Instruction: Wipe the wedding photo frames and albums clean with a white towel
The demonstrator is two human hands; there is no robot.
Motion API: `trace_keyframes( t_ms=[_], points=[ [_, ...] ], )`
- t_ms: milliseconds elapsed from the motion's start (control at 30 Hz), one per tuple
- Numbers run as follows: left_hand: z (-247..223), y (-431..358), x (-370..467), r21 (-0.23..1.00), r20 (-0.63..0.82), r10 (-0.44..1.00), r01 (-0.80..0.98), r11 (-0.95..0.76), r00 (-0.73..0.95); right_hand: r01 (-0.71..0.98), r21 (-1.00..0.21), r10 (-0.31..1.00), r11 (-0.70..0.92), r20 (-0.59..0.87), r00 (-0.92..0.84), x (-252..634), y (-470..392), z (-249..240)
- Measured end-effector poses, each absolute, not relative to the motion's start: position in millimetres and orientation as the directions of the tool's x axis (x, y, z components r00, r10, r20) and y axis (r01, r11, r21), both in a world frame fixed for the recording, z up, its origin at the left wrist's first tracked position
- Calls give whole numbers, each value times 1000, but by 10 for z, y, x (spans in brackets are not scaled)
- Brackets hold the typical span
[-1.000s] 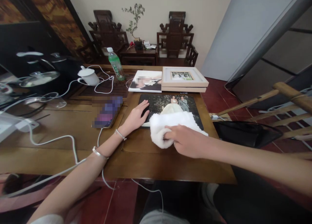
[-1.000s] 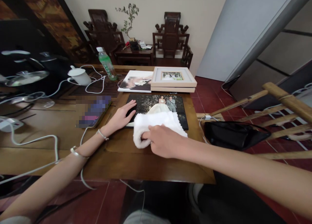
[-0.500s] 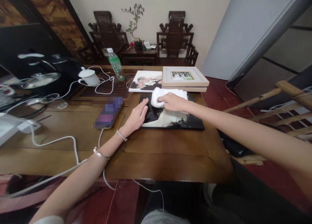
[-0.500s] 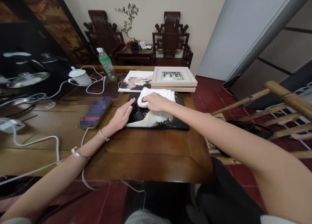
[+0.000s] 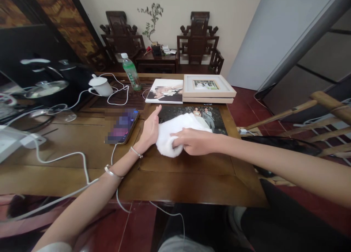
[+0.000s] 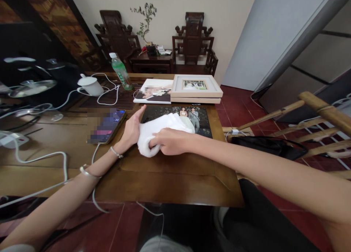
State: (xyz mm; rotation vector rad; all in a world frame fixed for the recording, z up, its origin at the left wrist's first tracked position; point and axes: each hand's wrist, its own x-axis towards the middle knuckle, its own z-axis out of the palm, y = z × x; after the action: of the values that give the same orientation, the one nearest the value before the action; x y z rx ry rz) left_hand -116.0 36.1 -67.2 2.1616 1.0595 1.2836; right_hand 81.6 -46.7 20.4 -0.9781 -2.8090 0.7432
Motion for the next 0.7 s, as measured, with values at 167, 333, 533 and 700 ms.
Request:
trace_keyframes(
  t_ms=[167, 333, 533, 700],
  points=[
    [-688, 371, -1136, 569, 507, 748, 485, -664, 428, 605, -509, 624, 613, -158, -765, 1098, -471, 345],
    [-751, 402, -1124, 480, 428, 700, 513, -712, 571, 712, -415, 735, 566, -139, -664, 1340, -175, 357],
    [-758, 416, -1126, 471, 426, 695, 515, -717, 579, 821, -272, 841, 503, -64, -537, 1192, 272, 297],
    [-737, 407, -1130, 469, 424, 703, 526, -710, 570, 851, -227, 869, 474, -37, -494, 702, 627, 282]
  ],
)
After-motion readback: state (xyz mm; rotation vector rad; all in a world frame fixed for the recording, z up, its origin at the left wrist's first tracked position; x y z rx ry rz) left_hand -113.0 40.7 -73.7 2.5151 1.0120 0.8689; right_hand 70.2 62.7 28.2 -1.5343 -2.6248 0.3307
